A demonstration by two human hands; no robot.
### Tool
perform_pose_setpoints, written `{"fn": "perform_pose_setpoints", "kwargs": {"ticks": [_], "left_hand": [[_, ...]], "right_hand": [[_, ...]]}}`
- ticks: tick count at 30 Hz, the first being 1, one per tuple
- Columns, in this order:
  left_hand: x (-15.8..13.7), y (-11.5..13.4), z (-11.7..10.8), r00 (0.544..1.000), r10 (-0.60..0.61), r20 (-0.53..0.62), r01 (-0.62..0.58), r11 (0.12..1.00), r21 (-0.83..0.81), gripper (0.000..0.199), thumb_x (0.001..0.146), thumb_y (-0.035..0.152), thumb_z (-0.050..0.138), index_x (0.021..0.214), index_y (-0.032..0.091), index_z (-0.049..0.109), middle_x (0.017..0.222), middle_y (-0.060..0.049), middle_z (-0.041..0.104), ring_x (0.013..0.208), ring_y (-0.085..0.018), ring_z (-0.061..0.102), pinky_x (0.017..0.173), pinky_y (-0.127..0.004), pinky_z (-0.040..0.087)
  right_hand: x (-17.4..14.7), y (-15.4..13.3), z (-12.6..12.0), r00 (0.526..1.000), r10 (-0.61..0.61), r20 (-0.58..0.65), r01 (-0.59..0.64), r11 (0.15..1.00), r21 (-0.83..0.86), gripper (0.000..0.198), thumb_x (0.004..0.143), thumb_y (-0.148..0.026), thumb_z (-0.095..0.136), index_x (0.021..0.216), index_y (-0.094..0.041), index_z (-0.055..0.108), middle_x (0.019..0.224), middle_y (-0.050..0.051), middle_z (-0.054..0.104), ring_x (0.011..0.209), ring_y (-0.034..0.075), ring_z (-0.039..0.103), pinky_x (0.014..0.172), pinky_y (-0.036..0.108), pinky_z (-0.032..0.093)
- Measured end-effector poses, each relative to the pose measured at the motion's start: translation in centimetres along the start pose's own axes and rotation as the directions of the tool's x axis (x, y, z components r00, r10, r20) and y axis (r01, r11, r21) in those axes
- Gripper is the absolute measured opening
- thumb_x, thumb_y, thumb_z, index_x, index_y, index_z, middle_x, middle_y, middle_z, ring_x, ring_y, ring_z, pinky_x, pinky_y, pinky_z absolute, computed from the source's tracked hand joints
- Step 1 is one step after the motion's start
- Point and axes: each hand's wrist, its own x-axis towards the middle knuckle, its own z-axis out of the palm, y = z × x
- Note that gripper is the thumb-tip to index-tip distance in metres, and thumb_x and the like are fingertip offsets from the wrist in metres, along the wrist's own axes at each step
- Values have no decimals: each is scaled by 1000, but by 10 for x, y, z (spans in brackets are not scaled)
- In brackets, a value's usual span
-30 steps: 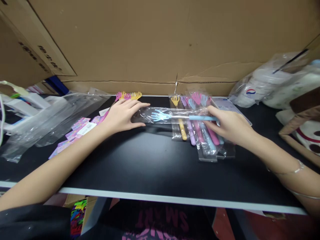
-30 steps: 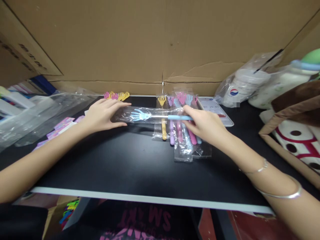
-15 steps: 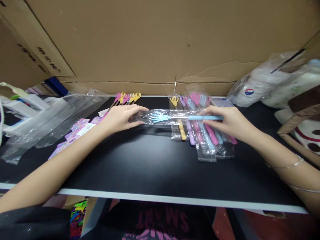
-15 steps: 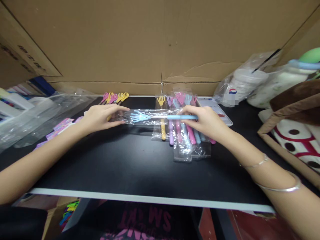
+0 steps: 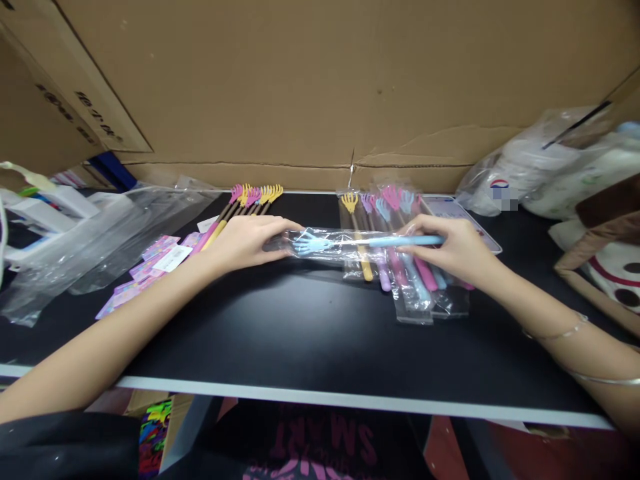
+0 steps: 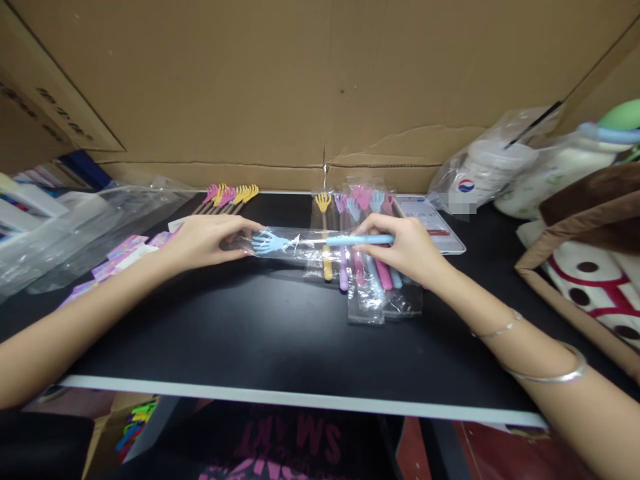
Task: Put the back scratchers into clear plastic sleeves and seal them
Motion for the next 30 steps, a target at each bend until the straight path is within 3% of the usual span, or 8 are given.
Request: {"fn": "perform_pose_setpoints", "kwargs": {"ticks": [7,13,22,30], "left_hand": [[0,0,2,1000,-30,0,30,999,-28,44,85,47,61,122,24,58,97,-1,70,83,-16,67,71,-22,44],[0,0,3,999,-46,9,46,998,-52,47,82,49,64,121,24,58,96,0,70,84,-15,66,71,-21,43],[-1,12,0,999,-33,-3,32,999,-35,47,84,52,62,123,25,59,105,-2,70,90,-18,67,71,-22,44],[-1,14,8,993,55,-100,-52,998,36,48,85,58,58,121,27,59,105,1,70,92,-18,67,71,-25,44]], "right_hand": [[-1,-2,5,997,17,-76,-17,1000,4,21,81,-43,62,79,-22,62,75,2,69,61,17,60,58,31,44],[-3,2,11,989,-37,-144,36,999,-10,27,81,-48,63,77,-22,60,58,-1,61,48,14,52,51,30,40],[-7,-2,15,986,-96,-138,94,995,-14,14,85,-37,63,86,-23,64,63,-2,64,45,13,52,50,29,39],[-8,-9,14,998,-12,-58,17,996,92,20,84,-42,63,88,-22,62,58,-5,63,31,10,49,44,28,40]]}}
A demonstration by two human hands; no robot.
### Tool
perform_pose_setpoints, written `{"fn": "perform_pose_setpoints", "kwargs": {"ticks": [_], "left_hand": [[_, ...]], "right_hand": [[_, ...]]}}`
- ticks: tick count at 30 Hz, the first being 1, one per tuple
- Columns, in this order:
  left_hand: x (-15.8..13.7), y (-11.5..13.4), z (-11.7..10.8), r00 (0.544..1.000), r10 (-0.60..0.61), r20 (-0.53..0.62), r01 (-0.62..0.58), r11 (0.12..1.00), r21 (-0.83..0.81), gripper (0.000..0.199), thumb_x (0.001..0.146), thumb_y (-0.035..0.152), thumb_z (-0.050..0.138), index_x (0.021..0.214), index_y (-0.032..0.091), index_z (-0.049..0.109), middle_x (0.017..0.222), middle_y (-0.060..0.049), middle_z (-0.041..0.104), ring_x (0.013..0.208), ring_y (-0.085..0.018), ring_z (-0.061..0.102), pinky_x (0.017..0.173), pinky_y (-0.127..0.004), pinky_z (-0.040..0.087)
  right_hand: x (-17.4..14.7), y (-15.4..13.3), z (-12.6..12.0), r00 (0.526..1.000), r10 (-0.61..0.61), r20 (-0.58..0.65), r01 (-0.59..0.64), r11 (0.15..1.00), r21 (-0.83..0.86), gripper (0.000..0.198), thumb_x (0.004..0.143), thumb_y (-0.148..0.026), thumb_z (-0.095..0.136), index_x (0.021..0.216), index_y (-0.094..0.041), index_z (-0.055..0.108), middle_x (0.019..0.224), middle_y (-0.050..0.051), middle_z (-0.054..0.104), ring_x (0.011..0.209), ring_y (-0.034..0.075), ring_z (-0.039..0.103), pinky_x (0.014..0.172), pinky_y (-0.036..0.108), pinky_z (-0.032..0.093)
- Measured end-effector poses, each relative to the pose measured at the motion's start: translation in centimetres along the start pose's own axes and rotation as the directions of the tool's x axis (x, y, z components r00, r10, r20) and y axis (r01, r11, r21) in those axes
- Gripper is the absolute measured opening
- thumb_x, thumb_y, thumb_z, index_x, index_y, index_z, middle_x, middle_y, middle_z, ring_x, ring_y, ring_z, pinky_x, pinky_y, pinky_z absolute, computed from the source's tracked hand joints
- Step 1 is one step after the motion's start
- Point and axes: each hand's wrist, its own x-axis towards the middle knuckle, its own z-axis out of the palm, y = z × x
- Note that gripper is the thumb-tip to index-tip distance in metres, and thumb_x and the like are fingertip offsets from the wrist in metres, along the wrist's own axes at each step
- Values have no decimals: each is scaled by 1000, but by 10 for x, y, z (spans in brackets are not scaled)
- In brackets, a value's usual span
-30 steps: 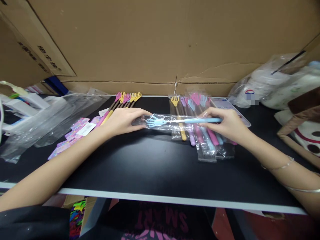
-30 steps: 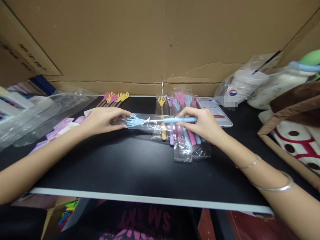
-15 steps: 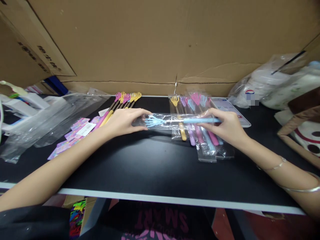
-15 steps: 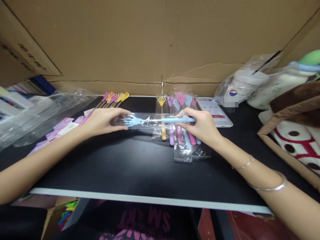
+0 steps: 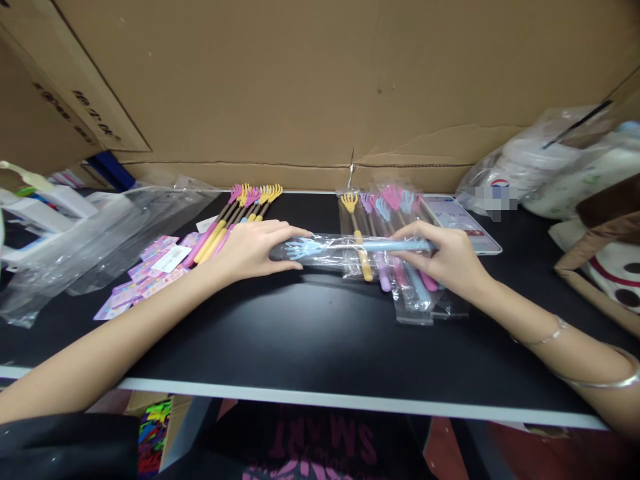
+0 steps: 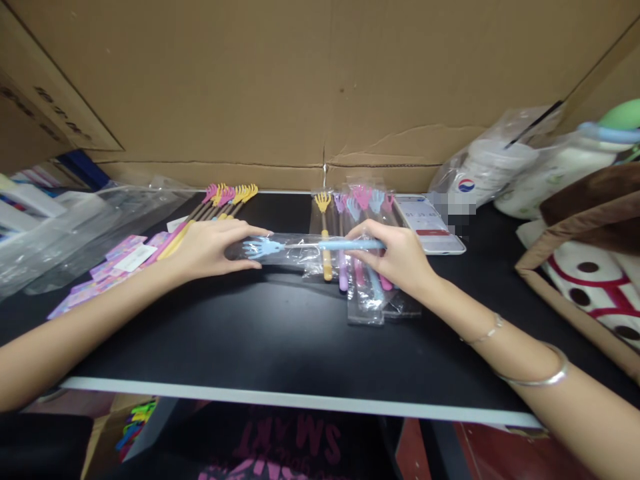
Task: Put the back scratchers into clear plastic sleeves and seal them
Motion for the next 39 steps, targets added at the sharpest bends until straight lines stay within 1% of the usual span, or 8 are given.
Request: {"fn": "perform_pose_setpoints", "kwargs": {"ticks": [8,12,16,21,26,31,35,39], "left_hand": [[0,2,0,999,24,-23,-23,999,34,48,86,58,56,120,25,60,102,0,70,90,-18,67,70,-25,44],[0,4,0,999,42,-12,-42,999,28,48,88,57,54,122,24,59,101,-2,70,89,-18,67,69,-24,44],[0,5,-1,999,46,8,-46,999,24,48,89,56,53,124,24,58,101,-3,69,89,-18,66,67,-24,43],[0,6,-1,998,67,21,-67,997,23,47,91,55,51,123,22,58,102,-3,69,89,-18,66,66,-23,43],[1,10,1,996,78,41,-77,997,-26,49,92,55,48,125,20,57,103,-4,69,91,-18,66,69,-24,44],[1,10,3,997,60,37,-59,997,-50,48,92,53,48,126,20,56,104,-5,68,92,-18,66,71,-25,45],[2,9,2,999,-3,35,6,994,-107,45,91,52,53,125,23,57,107,-4,68,92,-18,66,72,-24,46],[2,3,1,997,-71,8,72,982,-174,40,89,48,57,121,23,59,109,-3,68,94,-17,65,77,-24,47]], "right_hand": [[2,1,1,992,-26,123,33,998,-57,22,77,-19,52,98,-22,58,62,-6,67,42,12,57,53,26,44],[2,1,2,984,-33,177,47,996,-79,27,77,-19,50,103,-22,57,61,-5,67,53,16,63,58,27,46],[1,4,5,979,-65,193,93,986,-138,29,81,-20,49,109,-23,57,79,-1,72,68,18,68,64,29,48],[-1,3,8,973,-46,226,79,987,-140,31,86,-22,46,116,-24,55,75,-2,69,56,15,64,59,29,47],[-2,-4,10,980,-104,169,117,991,-66,31,83,-20,48,113,-22,55,104,5,69,69,16,67,66,32,50],[0,-8,11,989,-120,91,123,992,-21,31,78,-20,55,109,-23,56,107,7,67,96,24,66,81,39,52],[1,-10,5,988,38,152,-64,983,173,34,79,-24,61,112,-22,54,96,6,69,71,20,68,62,34,55],[2,-7,-2,948,177,265,-271,887,375,39,83,-34,63,116,-21,48,62,-4,62,34,12,52,31,24,39]]}}
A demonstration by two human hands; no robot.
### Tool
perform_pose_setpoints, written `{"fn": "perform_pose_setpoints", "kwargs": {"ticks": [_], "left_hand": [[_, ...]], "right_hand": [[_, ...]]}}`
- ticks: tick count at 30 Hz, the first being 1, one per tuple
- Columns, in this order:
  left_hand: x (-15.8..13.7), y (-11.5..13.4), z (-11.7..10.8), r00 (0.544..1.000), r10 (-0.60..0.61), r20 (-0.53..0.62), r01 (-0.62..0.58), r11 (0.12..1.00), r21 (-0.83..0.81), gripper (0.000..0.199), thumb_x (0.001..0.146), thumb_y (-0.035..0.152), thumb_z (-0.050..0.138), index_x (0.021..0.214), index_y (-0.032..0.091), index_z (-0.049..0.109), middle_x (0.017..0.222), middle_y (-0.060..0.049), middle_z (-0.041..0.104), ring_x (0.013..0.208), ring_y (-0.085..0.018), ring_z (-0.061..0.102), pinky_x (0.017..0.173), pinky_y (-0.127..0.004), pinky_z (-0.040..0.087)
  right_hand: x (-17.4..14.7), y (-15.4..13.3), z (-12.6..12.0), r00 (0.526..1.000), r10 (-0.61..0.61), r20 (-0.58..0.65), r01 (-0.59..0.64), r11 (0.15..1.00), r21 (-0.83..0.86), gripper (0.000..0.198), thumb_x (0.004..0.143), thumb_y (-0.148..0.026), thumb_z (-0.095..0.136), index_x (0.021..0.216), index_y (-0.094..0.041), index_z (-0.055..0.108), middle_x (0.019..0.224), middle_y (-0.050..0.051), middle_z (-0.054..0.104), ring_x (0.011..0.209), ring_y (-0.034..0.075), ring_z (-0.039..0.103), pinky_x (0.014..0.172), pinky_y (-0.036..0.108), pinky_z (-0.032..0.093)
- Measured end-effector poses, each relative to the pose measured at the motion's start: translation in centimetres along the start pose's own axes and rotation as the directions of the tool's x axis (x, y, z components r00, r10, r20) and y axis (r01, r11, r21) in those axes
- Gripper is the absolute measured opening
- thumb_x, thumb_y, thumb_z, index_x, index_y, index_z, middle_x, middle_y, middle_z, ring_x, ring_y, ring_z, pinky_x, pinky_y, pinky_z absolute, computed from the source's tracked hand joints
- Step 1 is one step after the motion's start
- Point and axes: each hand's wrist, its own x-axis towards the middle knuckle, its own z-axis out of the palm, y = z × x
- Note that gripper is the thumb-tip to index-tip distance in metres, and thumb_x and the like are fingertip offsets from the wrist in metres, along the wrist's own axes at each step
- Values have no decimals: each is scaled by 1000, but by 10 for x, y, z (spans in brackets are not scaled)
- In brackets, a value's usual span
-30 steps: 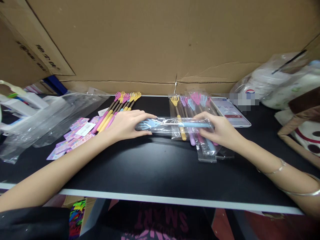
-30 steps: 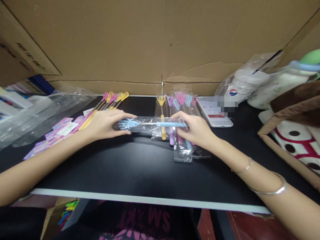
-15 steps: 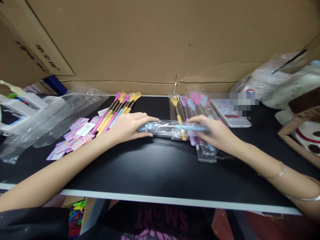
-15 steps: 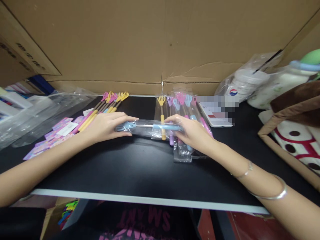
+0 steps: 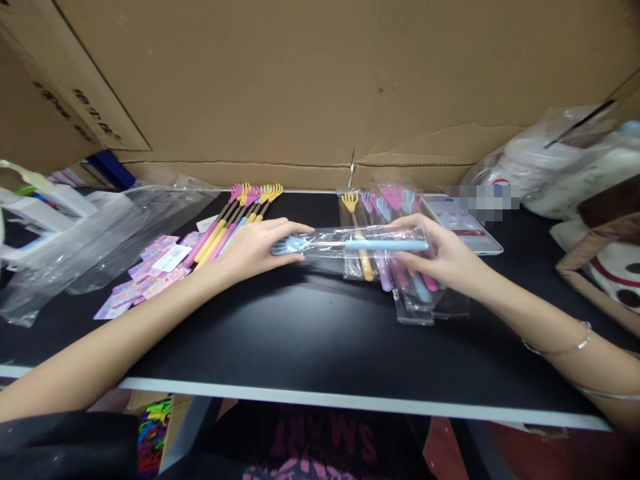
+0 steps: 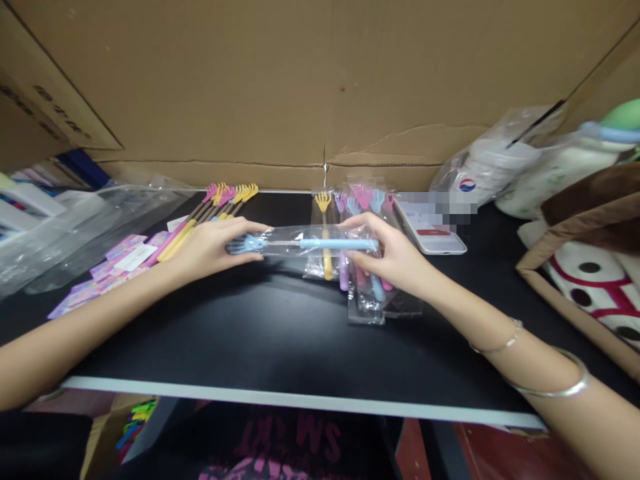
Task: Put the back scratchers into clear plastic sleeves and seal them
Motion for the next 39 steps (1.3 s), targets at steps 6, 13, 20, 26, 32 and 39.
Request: {"fn": "perform_pose_setpoints", "kwargs": {"ticks": [6,13,20,26,32,39], "left_hand": [[0,-9,-2,997,-74,-31,73,997,-13,41,88,48,58,120,22,59,116,-4,67,103,-20,64,86,-27,47],[0,-8,-4,996,-90,-10,90,996,-23,41,88,46,58,121,22,60,116,-4,67,104,-20,64,89,-27,47],[0,-7,-1,997,-43,70,43,999,4,45,88,54,53,121,23,59,115,-5,67,100,-20,65,84,-27,48],[-1,-7,-2,1000,2,23,-2,1000,8,43,89,54,54,118,22,60,113,-4,68,98,-19,65,80,-26,46],[0,-1,-3,997,59,47,-59,998,-11,42,89,54,54,118,24,61,108,-3,69,94,-19,65,77,-25,45],[1,4,-4,999,34,39,-35,999,33,41,91,53,52,120,24,59,110,-3,68,96,-19,64,79,-26,45]], "right_hand": [[6,6,-4,997,58,-51,-39,945,326,33,87,-42,59,111,-21,55,79,1,63,55,12,60,44,25,50],[7,4,-3,998,49,35,-60,850,523,23,89,-42,55,100,-23,57,95,7,66,69,16,62,64,33,55],[7,9,-5,994,54,99,-100,830,548,31,88,-40,57,113,-22,56,82,2,62,69,15,62,63,31,54],[5,9,-6,983,27,181,-112,869,482,41,89,-46,58,121,-21,52,87,4,65,68,15,64,57,28,55],[1,4,-7,937,11,349,-97,969,227,49,91,-53,52,131,-24,48,92,7,71,70,16,67,34,17,36],[0,2,1,968,45,247,-100,971,215,51,92,-55,47,132,-23,49,79,4,70,56,12,63,29,15,28]]}}
